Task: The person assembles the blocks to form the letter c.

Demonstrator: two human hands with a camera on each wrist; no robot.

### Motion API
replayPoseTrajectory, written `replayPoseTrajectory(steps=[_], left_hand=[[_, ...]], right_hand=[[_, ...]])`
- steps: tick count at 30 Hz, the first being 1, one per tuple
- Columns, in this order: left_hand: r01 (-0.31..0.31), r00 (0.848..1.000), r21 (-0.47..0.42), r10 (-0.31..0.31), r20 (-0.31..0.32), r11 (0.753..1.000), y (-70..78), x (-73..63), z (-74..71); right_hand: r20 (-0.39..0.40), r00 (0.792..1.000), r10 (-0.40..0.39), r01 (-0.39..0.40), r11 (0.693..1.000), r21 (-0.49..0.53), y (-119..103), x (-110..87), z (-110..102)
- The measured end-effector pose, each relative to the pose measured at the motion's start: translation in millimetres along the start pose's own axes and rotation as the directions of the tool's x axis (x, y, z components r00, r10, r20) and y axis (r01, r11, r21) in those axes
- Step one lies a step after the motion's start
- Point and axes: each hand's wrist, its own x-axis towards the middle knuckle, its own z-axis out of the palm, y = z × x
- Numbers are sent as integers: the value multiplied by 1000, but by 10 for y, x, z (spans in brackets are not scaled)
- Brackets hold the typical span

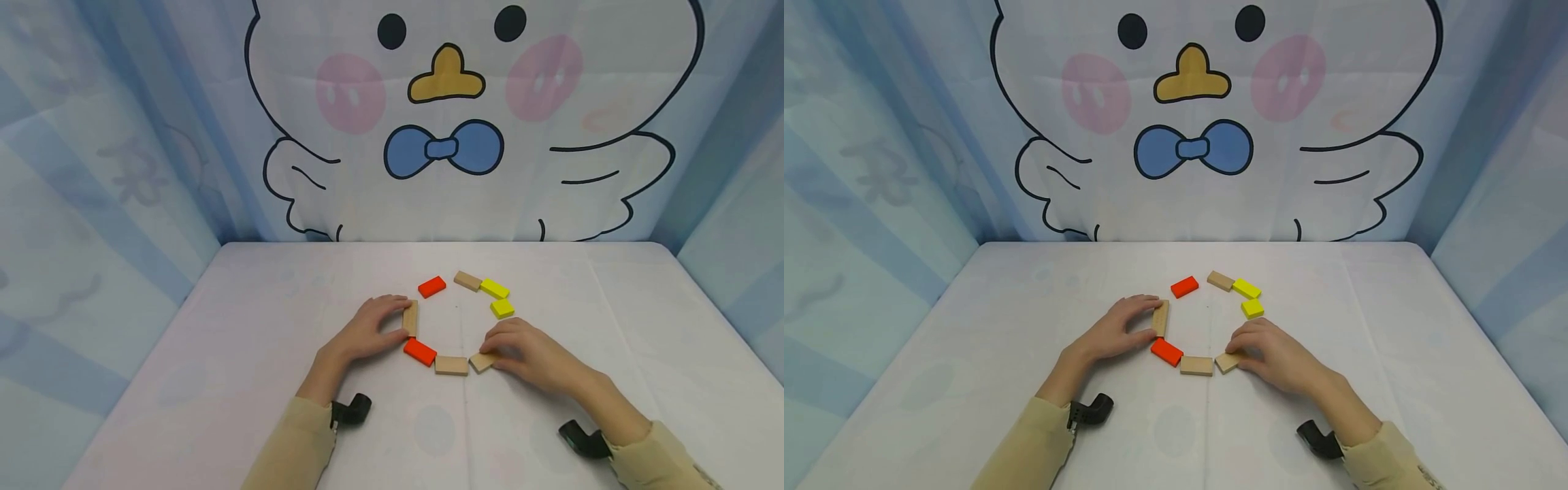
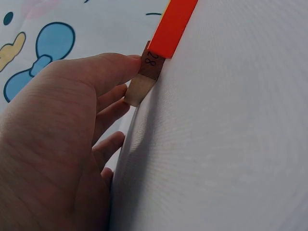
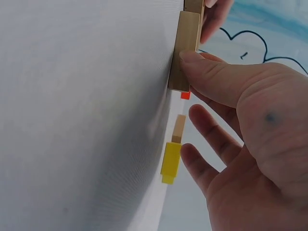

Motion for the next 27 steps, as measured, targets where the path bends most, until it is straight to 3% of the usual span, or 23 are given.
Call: replayPoseTrajectory(steps=[14, 27], left_hand=[[22, 1000, 4, -22, 2, 1000, 20, -7, -5], [-4, 1000, -2, 4, -3, 1000, 2, -8, -1]], right_hand=[[17, 1000, -21, 20, 999, 28, -21, 20, 6], [37, 999, -28, 27, 999, 17, -32, 35, 4]])
